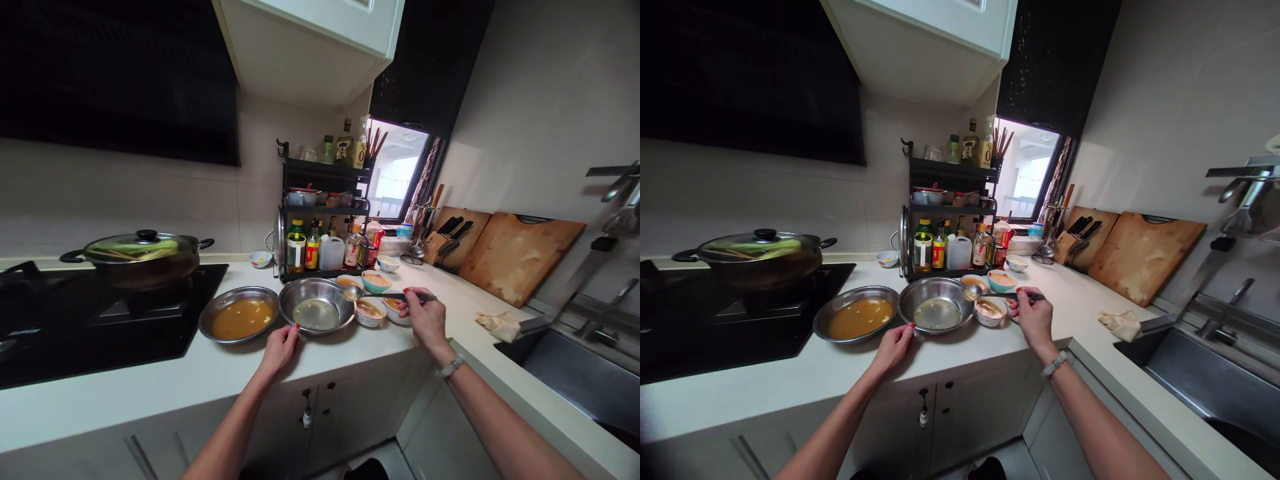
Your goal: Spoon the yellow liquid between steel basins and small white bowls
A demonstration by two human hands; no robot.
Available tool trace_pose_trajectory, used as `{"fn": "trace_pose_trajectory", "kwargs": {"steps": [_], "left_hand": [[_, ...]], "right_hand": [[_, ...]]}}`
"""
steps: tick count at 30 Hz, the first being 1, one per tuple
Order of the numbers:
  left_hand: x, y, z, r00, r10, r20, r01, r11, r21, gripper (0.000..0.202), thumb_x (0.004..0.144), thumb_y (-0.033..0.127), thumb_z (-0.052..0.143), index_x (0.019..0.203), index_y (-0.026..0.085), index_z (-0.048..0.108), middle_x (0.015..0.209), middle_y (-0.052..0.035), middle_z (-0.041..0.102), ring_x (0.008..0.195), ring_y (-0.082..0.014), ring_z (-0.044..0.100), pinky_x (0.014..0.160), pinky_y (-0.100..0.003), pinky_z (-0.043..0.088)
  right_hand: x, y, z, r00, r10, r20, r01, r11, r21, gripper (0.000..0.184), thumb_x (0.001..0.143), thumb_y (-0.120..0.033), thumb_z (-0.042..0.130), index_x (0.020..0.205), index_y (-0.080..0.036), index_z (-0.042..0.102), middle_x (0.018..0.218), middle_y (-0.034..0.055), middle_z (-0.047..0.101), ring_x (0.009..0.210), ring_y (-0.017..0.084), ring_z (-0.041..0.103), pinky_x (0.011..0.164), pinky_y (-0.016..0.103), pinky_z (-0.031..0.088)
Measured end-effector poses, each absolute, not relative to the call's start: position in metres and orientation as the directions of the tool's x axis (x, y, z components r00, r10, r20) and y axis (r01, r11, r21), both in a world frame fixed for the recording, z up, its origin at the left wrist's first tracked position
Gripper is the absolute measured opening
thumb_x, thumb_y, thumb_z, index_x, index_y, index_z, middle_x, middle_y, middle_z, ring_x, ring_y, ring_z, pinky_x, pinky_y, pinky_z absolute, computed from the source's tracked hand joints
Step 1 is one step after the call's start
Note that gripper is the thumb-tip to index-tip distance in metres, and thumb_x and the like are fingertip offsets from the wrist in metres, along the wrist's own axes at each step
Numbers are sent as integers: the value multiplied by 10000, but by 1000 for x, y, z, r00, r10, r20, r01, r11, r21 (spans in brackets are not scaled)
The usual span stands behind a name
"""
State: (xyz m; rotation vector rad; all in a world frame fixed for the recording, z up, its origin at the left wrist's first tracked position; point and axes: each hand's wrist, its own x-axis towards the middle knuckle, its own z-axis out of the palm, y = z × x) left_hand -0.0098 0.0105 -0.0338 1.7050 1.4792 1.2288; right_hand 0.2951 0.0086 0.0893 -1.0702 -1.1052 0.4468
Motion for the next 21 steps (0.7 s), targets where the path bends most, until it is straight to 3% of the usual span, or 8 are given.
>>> {"fn": "trace_pose_trajectory", "kwargs": {"steps": [4, 8, 11, 16, 21], "left_hand": [[-9, 10, -33, -30, 959, 281, 440, -239, 866, 536, 833, 609, 307, 536, 191, 461, 497, 0, 467, 519, -142, 407, 536, -257, 293], [-9, 10, -33, -32, 963, 268, 436, -228, 871, 528, 829, 607, 315, 541, 190, 466, 491, 3, 466, 509, -139, 400, 527, -255, 292], [-9, 10, -33, -35, 963, 269, 432, -228, 873, 529, 830, 608, 313, 549, 189, 469, 498, 3, 471, 516, -139, 401, 525, -252, 291], [-9, 9, -32, -34, 965, 261, 435, -221, 873, 538, 824, 622, 305, 539, 191, 457, 495, 5, 462, 516, -137, 397, 533, -253, 292], [-9, 8, -30, -36, 964, 263, 435, -222, 872, 547, 810, 636, 313, 529, 192, 462, 488, 4, 467, 514, -140, 399, 532, -254, 290]], "right_hand": [[274, 1, 75, 218, 741, 635, 315, 562, -764, 314, 803, -482, 599, 873, -176, 603, 535, -13, 595, 401, 141, 558, 396, 256, 480], [268, -8, 64, -19, 627, 778, 420, 712, -563, 218, 867, -378, 556, 923, -188, 646, 717, 30, 640, 498, 135, 593, 462, 269, 514], [278, -12, 62, -54, 562, 825, 468, 744, -477, 186, 883, -333, 541, 953, -198, 648, 779, 42, 647, 550, 137, 605, 506, 276, 531], [306, -9, 58, 152, 614, 774, 584, 576, -571, 257, 880, -411, 513, 930, -179, 612, 625, 10, 609, 451, 140, 580, 437, 270, 511], [320, -9, 44, 201, 712, 672, 590, 460, -663, 385, 817, -548, 521, 886, -179, 608, 575, 11, 613, 440, 164, 594, 398, 273, 498]]}}
